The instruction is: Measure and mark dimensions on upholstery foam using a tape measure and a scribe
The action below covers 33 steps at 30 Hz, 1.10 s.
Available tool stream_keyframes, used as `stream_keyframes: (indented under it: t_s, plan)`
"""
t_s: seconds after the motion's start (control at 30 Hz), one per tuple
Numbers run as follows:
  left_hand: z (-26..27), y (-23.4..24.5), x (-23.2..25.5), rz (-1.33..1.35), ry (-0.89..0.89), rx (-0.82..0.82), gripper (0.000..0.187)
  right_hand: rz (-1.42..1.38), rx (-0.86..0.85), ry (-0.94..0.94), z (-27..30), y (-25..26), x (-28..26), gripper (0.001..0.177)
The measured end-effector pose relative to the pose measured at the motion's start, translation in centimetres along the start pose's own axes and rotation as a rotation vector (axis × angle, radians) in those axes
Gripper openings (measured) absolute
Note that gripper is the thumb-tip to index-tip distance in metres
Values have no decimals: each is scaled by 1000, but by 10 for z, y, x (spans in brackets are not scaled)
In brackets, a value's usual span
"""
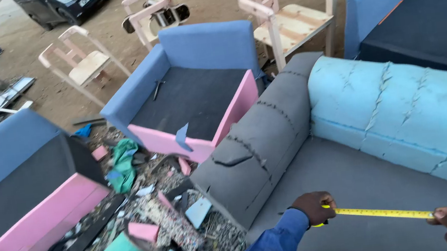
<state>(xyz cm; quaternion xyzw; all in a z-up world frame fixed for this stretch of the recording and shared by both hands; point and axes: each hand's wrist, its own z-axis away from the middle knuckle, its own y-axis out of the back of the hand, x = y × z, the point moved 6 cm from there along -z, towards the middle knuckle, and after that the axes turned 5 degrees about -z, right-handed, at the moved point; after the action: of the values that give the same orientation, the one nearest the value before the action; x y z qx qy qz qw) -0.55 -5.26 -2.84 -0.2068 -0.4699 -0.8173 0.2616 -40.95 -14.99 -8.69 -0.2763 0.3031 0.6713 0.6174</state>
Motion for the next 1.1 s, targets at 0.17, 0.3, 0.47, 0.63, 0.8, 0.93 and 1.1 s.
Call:
stream_keyframes:
  t_s: [0.17, 0.3, 0.47, 0.63, 0.8, 0.93, 1.1]
  plan:
    - [-99, 12, -48, -131, -265, 121, 25, -231, 147, 110, 35, 17, -33, 31]
    - [-101, 67, -33, -117, -16, 3, 19, -415, 382, 182, 6, 89, -17, 27]
    - [-137, 72, -15, -156, -50, -131, 17, -607, 693, 415, -46, 203, 71, 7]
    - [-166, 46, 13, -149, -154, -243, 16, -867, 7, 41, -89, 253, 164, 64]
    - [-175, 19, 31, -169, -202, -220, 18, -581, 734, 182, 26, 128, 92, 33]
    - [-164, 1, 39, -179, -94, -276, 13, -559, 719, 134, 41, 96, 94, 35]
    - [-157, -37, 33, -228, -70, -290, 17, -626, 666, -37, 47, 73, 107, 32]
